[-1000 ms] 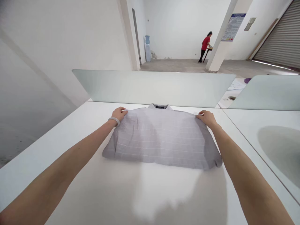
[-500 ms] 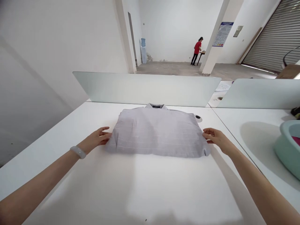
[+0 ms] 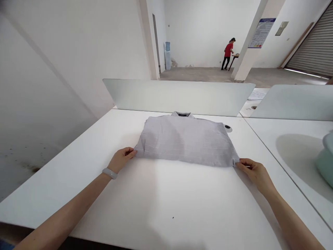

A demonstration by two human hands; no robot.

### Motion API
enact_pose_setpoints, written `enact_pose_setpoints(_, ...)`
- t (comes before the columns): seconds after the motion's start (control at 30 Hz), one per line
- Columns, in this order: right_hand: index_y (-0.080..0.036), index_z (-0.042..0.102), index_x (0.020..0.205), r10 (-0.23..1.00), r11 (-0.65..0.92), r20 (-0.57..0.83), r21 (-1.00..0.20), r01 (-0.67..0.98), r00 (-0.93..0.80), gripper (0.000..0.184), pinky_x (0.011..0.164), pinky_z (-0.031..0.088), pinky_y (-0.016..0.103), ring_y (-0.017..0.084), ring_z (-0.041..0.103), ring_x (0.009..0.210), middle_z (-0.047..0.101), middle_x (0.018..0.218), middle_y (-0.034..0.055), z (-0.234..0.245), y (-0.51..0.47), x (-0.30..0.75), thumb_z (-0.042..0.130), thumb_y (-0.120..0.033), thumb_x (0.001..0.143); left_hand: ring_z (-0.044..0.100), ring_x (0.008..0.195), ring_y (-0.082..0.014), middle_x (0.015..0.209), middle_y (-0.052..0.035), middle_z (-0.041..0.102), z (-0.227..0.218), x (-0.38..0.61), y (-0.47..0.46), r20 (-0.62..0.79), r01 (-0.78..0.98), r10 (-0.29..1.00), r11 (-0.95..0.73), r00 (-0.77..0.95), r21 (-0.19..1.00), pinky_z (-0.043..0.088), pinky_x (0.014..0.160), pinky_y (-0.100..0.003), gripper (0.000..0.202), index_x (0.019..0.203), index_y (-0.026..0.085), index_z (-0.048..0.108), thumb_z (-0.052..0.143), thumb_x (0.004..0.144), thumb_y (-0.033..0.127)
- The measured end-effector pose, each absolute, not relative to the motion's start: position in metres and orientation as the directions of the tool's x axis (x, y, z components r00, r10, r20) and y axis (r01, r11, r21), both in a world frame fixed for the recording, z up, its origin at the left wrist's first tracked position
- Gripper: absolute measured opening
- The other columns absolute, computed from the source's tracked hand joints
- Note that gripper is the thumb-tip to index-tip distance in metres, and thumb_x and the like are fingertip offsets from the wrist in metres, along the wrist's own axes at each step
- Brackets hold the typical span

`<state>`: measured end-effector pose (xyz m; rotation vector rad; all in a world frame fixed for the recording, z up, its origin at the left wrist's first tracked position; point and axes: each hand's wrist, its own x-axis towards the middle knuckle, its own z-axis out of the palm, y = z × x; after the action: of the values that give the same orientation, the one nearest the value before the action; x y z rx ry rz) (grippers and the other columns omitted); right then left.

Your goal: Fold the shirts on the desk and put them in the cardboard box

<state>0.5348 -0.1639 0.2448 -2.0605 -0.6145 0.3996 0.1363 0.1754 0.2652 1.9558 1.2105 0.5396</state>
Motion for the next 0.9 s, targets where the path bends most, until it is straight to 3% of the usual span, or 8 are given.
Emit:
enact_pose_setpoints(0.07,-0.022,0.065,0.087,0.630,-0.376,-0.122,-0.912,0.164,0.767,0.041,0.060,0.045,0.028,0.019,0.058,0.072,0.065,0.080,0.0038,0.244,-0.159,0.538,0.070,-0.056,0.065,0.051,0.064,-0.0159,0.066,0.0012,0.055,0.263,0.139,0.175,0.006,0.509,0.876,-0.286,0.482,0.812,0.041,0.064,-0.029,0.030,0.073,0.021,0.054,0.049,0.077,0.050)
enact_pose_setpoints(0.2,-0.020,0.061,0.077,0.657,-0.233,-0.036,-0.960,0.157,0.753,0.037,0.060,0.040,0.026,0.014,0.048,0.069,0.056,0.071,0.0014,0.242,-0.159,0.555,0.071,-0.054,0.067,0.049,0.065,-0.0149,0.068,0.0019,0.052,0.259,0.140,0.177,0.116,0.407,0.873,-0.333,0.474,0.851,0.040,0.065,-0.027,0.025,0.077,0.021,0.051,0.045,0.079,0.046)
enact_pose_setpoints(0.37,-0.020,0.055,0.068,0.671,-0.349,-0.125,-0.923,0.163,0.731,0.038,0.051,0.030,0.025,0.009,0.032,0.055,0.041,0.056,-0.0034,0.235,-0.171,0.578,0.068,-0.055,0.071,0.044,0.060,-0.0146,0.064,0.0028,0.049,0.254,0.131,0.178,0.122,0.469,0.894,-0.337,0.430,0.816,0.037,0.059,-0.026,0.026,0.077,0.022,0.051,0.044,0.080,0.047)
enact_pose_setpoints(0.53,-0.022,0.061,0.091,0.655,-0.417,-0.225,-0.904,0.097,0.722,0.044,0.056,0.040,0.025,0.014,0.049,0.064,0.058,0.072,0.0015,0.247,-0.172,0.569,0.072,-0.056,0.065,0.053,0.071,-0.0170,0.079,-0.0009,0.062,0.255,0.128,0.173,0.079,0.498,0.900,-0.308,0.428,0.810,0.040,0.065,-0.027,0.033,0.085,0.020,0.058,0.047,0.080,0.051)
enact_pose_setpoints(0.73,-0.019,0.061,0.073,0.644,-0.433,-0.184,-0.888,0.156,0.742,0.037,0.049,0.035,0.024,0.011,0.042,0.054,0.050,0.058,-0.0019,0.252,-0.170,0.557,0.065,-0.056,0.070,0.056,0.072,-0.0188,0.077,-0.0005,0.064,0.259,0.133,0.168,0.099,0.584,0.900,-0.356,0.424,0.729,0.042,0.069,-0.028,0.036,0.082,0.022,0.058,0.045,0.081,0.055)
enact_pose_setpoints(0.9,-0.019,0.064,0.083,0.627,-0.480,-0.103,-0.832,0.279,0.772,0.041,0.050,0.037,0.025,0.013,0.048,0.055,0.058,0.064,-0.0003,0.240,-0.174,0.567,0.066,-0.057,0.067,0.060,0.071,-0.0207,0.076,-0.0009,0.066,0.259,0.137,0.166,0.096,0.681,0.900,-0.388,0.425,0.621,0.044,0.069,-0.031,0.031,0.082,0.023,0.057,0.044,0.080,0.051)
